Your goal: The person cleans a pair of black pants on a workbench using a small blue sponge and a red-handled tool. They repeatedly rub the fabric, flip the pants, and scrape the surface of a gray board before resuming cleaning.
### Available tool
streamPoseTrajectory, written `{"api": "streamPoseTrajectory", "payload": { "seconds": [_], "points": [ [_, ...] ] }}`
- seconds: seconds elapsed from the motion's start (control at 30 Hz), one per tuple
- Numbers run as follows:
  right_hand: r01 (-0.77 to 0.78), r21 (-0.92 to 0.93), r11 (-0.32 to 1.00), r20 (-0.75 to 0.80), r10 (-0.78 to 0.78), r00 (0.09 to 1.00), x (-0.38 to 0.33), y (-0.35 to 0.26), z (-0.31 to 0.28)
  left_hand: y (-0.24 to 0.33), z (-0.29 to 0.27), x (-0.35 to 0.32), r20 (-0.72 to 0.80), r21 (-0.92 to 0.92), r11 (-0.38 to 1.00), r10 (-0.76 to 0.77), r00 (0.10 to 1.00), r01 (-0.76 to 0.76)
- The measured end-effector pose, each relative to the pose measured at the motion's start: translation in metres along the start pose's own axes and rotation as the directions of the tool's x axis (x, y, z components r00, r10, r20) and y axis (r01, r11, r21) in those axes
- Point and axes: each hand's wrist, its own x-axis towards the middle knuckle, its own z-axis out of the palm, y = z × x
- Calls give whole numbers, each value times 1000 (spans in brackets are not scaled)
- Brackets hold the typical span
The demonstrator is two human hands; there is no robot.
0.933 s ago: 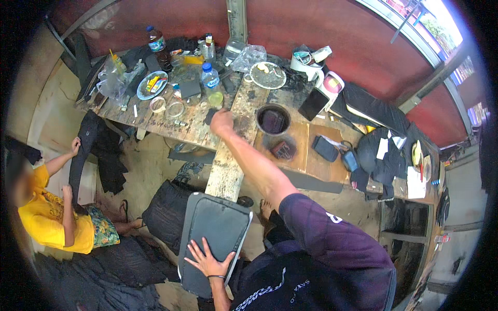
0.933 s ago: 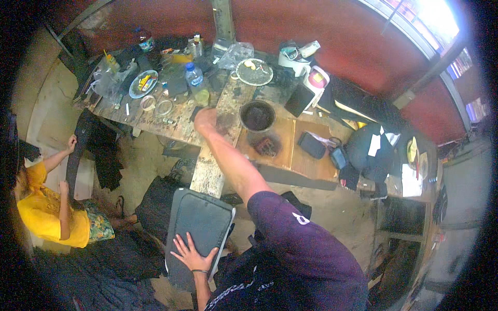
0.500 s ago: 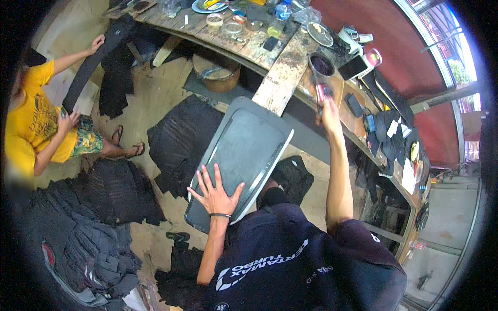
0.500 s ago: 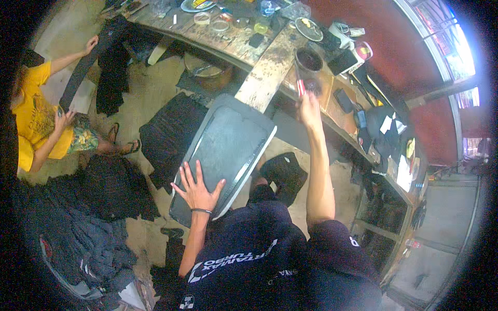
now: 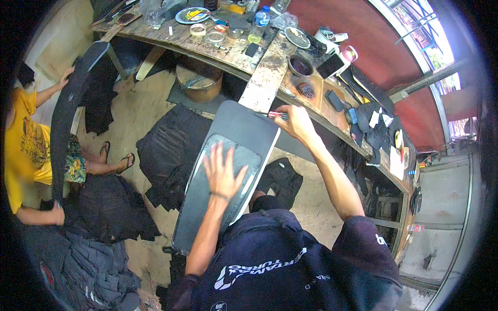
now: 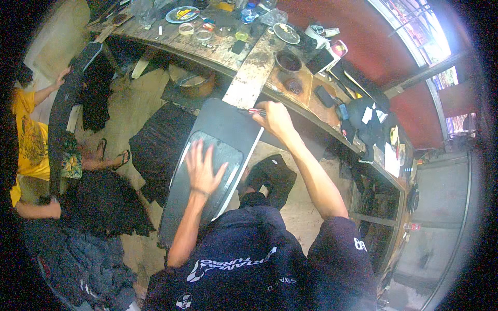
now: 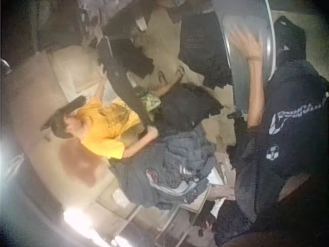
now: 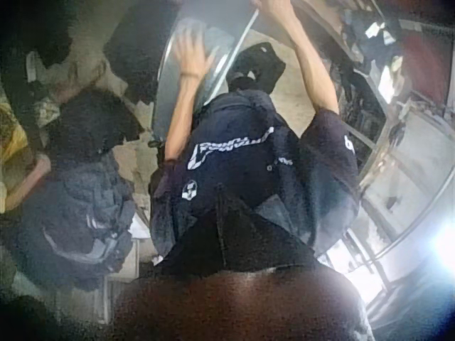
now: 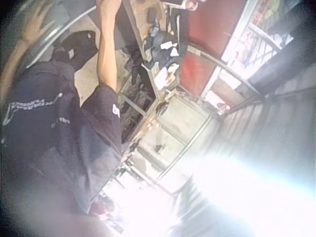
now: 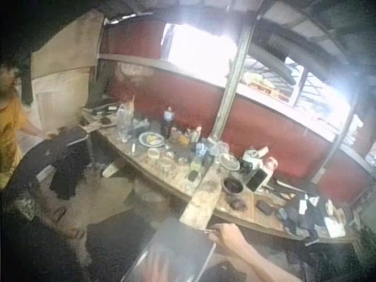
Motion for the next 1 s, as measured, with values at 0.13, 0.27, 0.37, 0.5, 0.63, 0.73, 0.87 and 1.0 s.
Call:
{"api": "streamPoseTrajectory", "payload": {
  "seconds": [0.13, 0.27, 0.37, 0.5, 0.63, 0.73, 0.87, 1.0],
  "points": [
    [18, -78, 997, 69, -13, 998, 39, -1, 11, 10, 68, 101, -14, -83, 996, 15, 1000, -16],
    [2, -128, 992, 132, 15, 991, 54, -3, 10, 4, 97, 139, 56, 2, 995, -95, 994, 96],
    [43, -65, 997, 176, -31, 984, 64, 1, 8, 1, 103, 139, 9, 30, 997, -73, 997, 73],
    [143, -142, 980, 238, -106, 965, 88, 8, 9, 5, 103, 137, 47, 43, 993, -109, 993, 107],
    [250, -251, 935, 362, -149, 920, 106, 1, 9, 8, 100, 139, 58, 31, 991, -129, 990, 127],
    [356, -295, 887, 372, -237, 897, 107, -13, 4, 9, 98, 139, 112, 23, 987, -158, 981, 156],
    [219, -245, 944, 428, -98, 899, 105, -24, -7, 8, 100, 138, 110, -21, 986, -164, 980, 168],
    [181, -143, 973, 466, -95, 879, 111, -19, -11, 8, 104, 137, 76, -6, 984, -175, 982, 176]
  ]
}}
